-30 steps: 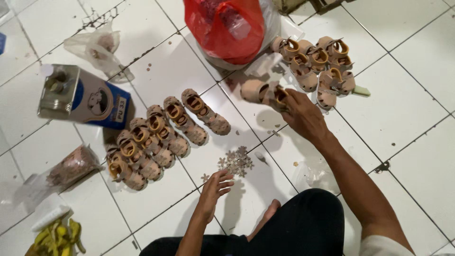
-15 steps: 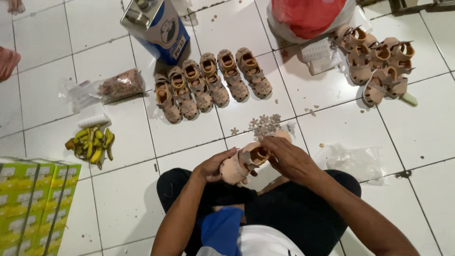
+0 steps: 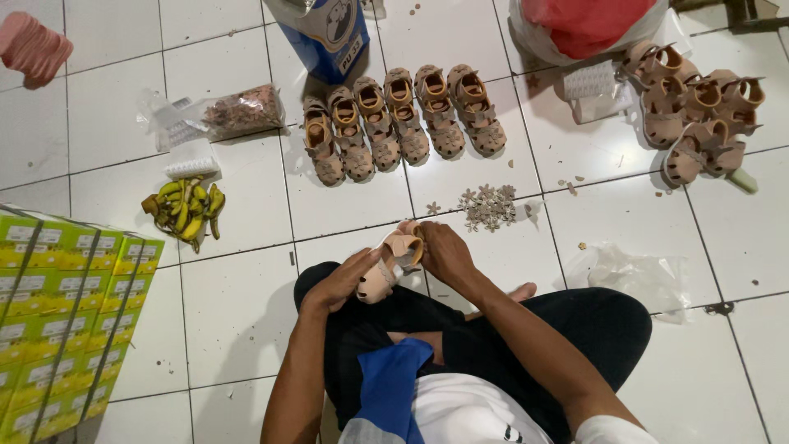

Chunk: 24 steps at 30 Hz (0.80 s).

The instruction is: The person sits on the floor decorating children's sandals, applying glue from a small squeeze bottle onto the shoe upper and pressing decorative flower appliqués onto the glued spots. They finish one pair, set it aside with other completed sandals, and pick up the next shoe to repeat the process.

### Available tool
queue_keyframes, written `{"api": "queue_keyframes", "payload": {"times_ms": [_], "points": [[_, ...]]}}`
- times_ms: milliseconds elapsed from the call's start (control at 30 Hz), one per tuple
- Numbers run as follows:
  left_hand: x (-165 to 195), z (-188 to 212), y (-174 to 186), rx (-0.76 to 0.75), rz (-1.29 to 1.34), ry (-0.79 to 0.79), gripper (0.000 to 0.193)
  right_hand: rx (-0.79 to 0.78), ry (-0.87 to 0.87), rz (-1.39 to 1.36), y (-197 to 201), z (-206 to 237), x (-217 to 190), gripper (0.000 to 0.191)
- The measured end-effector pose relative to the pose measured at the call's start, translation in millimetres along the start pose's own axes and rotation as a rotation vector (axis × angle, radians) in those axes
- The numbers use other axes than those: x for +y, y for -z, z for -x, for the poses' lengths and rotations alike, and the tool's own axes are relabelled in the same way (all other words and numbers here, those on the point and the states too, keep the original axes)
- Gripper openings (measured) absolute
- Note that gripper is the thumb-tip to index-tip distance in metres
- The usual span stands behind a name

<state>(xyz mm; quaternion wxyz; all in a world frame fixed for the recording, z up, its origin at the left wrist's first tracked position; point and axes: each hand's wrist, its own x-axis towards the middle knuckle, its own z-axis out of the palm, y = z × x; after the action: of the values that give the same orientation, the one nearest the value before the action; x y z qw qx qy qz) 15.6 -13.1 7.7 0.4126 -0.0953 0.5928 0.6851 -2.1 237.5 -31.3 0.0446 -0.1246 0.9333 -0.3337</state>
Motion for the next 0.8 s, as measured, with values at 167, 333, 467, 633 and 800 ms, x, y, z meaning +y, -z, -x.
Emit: {"api": "queue_keyframes", "payload": {"times_ms": [167,333,467,633,800], "points": [[-11.2,-9.2,13.0,-0.044,0.303,-0.081,0.058,-0.193,-0.361,-0.095,-5.4,-29.7,13.6,0.048],[-15.5,-35.7,0.4,-0.091,0.569,-0.259,0.063,-0.089,-0.429,-0.284,10.3,-59.1,52.8,0.075],[-6.8,-45.0,-10.3,-0.186,0.555,-0.261,0.076,0.305,-0.527,-0.362,56.4,-97.2,122.3,0.083],[9.9,-63.9,-17.3,-0.123,0.556,-0.1,0.075,0.339,-0.375,-0.32,90.5,-163.8,176.4,0.092],[18.2,-85.0,-11.7,-0.171,0.543,-0.146,0.077,0.22,-0.345,-0.522,94.7,-224.3,187.7,0.09]]}}
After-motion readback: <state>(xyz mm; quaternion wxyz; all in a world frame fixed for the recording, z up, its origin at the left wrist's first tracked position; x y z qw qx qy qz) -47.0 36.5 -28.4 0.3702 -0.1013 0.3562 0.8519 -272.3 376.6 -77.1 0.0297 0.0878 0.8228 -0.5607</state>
